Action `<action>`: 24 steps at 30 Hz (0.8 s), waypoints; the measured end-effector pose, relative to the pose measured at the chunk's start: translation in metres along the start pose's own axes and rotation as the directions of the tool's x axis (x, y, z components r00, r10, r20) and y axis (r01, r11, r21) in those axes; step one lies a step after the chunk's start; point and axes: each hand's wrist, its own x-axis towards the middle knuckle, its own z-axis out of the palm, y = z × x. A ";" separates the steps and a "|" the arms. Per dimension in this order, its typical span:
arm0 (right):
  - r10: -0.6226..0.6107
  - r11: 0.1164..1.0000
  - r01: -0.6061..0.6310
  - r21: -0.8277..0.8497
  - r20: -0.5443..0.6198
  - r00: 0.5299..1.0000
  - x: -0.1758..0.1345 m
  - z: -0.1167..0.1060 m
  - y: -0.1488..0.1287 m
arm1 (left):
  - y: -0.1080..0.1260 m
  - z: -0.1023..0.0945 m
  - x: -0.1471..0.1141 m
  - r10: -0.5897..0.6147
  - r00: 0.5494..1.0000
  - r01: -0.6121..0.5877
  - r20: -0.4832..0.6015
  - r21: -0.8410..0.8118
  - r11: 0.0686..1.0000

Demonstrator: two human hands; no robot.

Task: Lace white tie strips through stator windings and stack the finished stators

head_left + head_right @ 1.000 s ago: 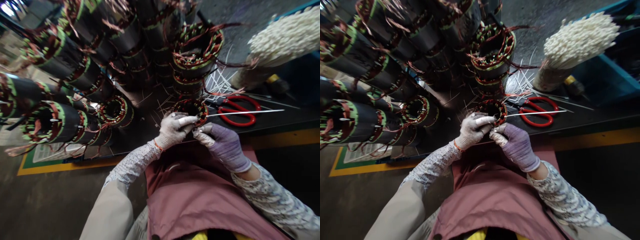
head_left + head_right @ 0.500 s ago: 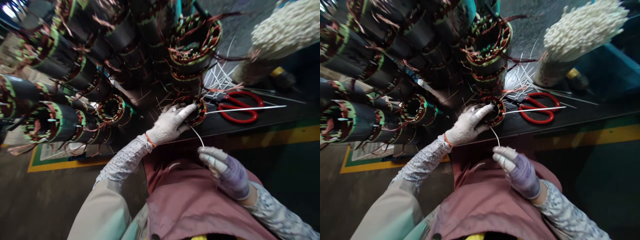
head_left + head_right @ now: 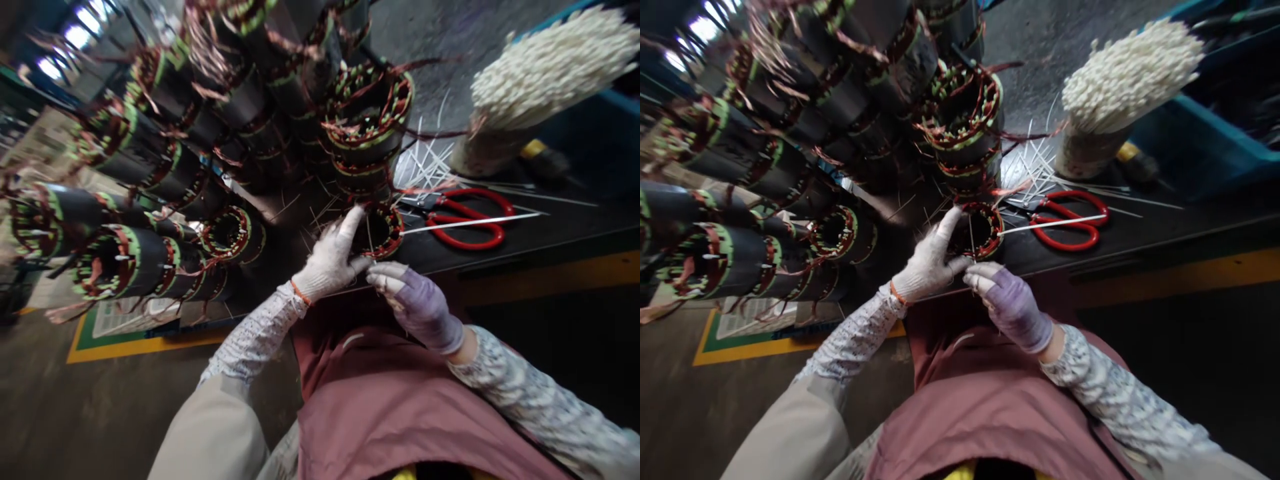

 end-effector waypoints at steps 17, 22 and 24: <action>0.405 0.884 -0.390 0.257 -0.006 0.914 0.028 -0.027 -0.016 | -0.017 0.028 0.002 0.344 0.872 -0.392 -0.349 -0.075 0.917; 0.442 0.892 -0.445 0.081 0.052 0.895 0.034 -0.020 -0.007 | -0.019 0.032 0.002 0.364 0.845 -0.415 -0.392 -0.051 0.908; 0.435 0.901 -0.434 -0.020 0.059 0.899 0.033 -0.014 0.001 | -0.019 0.034 0.002 0.357 0.834 -0.413 -0.421 -0.047 0.909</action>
